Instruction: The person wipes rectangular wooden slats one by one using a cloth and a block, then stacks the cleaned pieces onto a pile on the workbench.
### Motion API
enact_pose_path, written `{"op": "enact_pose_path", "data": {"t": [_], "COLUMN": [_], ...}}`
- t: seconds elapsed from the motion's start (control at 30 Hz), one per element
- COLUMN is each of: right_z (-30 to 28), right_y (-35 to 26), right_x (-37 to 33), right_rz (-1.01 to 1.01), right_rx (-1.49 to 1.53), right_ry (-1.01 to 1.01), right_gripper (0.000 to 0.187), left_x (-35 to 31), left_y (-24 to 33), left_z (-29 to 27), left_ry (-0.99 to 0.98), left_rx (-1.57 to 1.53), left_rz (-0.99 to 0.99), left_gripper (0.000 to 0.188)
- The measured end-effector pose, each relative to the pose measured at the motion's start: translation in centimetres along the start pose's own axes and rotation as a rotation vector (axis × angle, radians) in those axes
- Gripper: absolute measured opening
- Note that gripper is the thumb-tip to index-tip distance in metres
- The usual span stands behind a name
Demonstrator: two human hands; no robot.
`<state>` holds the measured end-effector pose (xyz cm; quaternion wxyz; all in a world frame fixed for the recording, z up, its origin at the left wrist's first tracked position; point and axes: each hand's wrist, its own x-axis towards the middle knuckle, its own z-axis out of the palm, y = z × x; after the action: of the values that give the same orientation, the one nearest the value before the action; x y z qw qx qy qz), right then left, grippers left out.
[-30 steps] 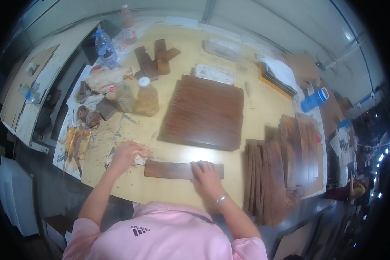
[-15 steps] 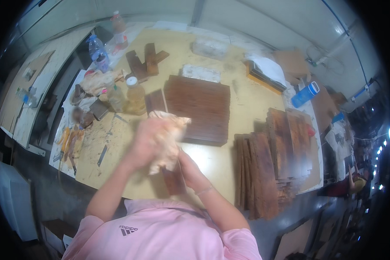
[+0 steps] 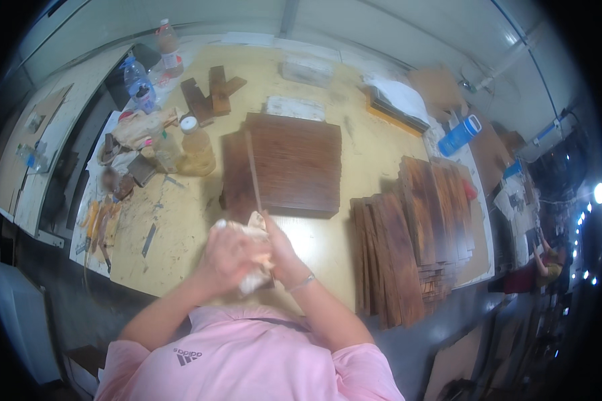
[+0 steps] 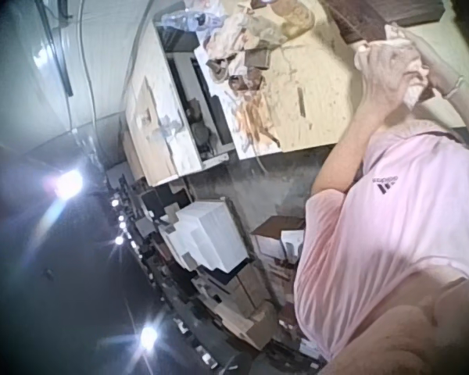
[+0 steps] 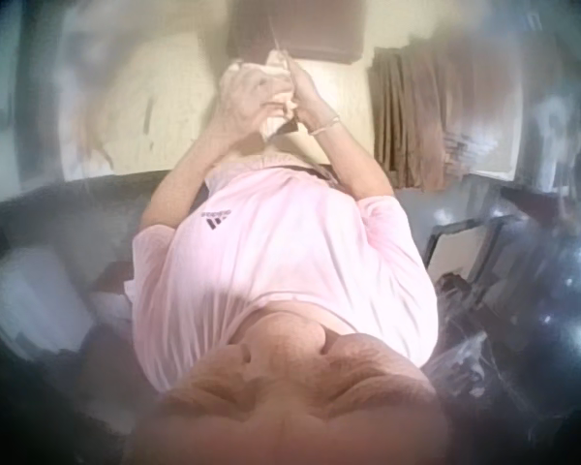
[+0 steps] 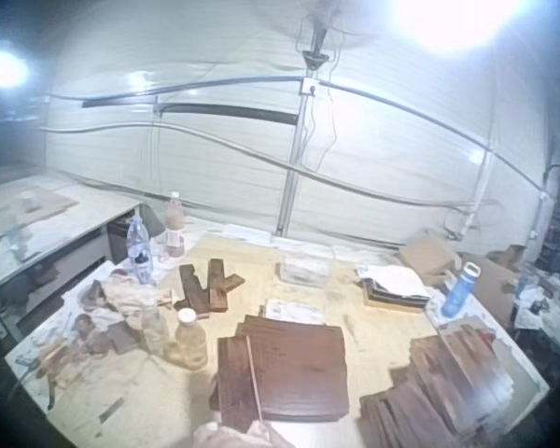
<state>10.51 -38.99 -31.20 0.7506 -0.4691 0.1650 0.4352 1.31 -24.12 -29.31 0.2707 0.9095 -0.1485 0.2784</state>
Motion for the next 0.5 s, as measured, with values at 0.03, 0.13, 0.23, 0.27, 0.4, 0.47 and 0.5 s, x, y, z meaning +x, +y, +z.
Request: {"op": "enact_pose_path", "data": {"t": [0.03,0.13,0.23,0.27,0.4,0.47,0.5], "right_z": [0.8,0.5,0.2,-0.2,-1.1,0.9,0.6], "right_y": [0.3,1.7,2.7,2.1,0.9,-0.4,-0.6], "right_x": [-1.1,-2.7,-3.9,-3.7,-2.1,-4.5,-4.7], "right_rz": [-0.023,0.109,0.051,0.076,-0.005,-0.024,0.012], "right_rx": [-0.099,-0.088,-0.156,-0.083,0.033,-0.234,-0.239], "right_ry": [0.002,-0.197,-0.191,-0.2,-0.034,-0.053,-0.09], "right_gripper": [0.05,0.057,0.06,0.059,0.051,0.05,0.05], "left_x": [0.5,3.3,4.2,3.9,0.9,2.3,3.4], "left_y": [-1.5,-10.1,-10.1,-9.2,1.8,-0.6,-3.9], "left_z": [0.9,-0.7,-3.4,-3.4,-1.0,-0.5,-0.6], "left_ry": [-0.012,0.14,0.213,0.242,-0.139,0.029,0.071], "left_rx": [0.119,0.168,0.034,-0.015,-0.053,0.027,0.049], "left_rz": [0.071,-0.143,-0.396,-0.44,0.12,0.12,0.115], "left_gripper": [0.028,0.018,0.025,0.027,0.028,0.02,0.017]}}
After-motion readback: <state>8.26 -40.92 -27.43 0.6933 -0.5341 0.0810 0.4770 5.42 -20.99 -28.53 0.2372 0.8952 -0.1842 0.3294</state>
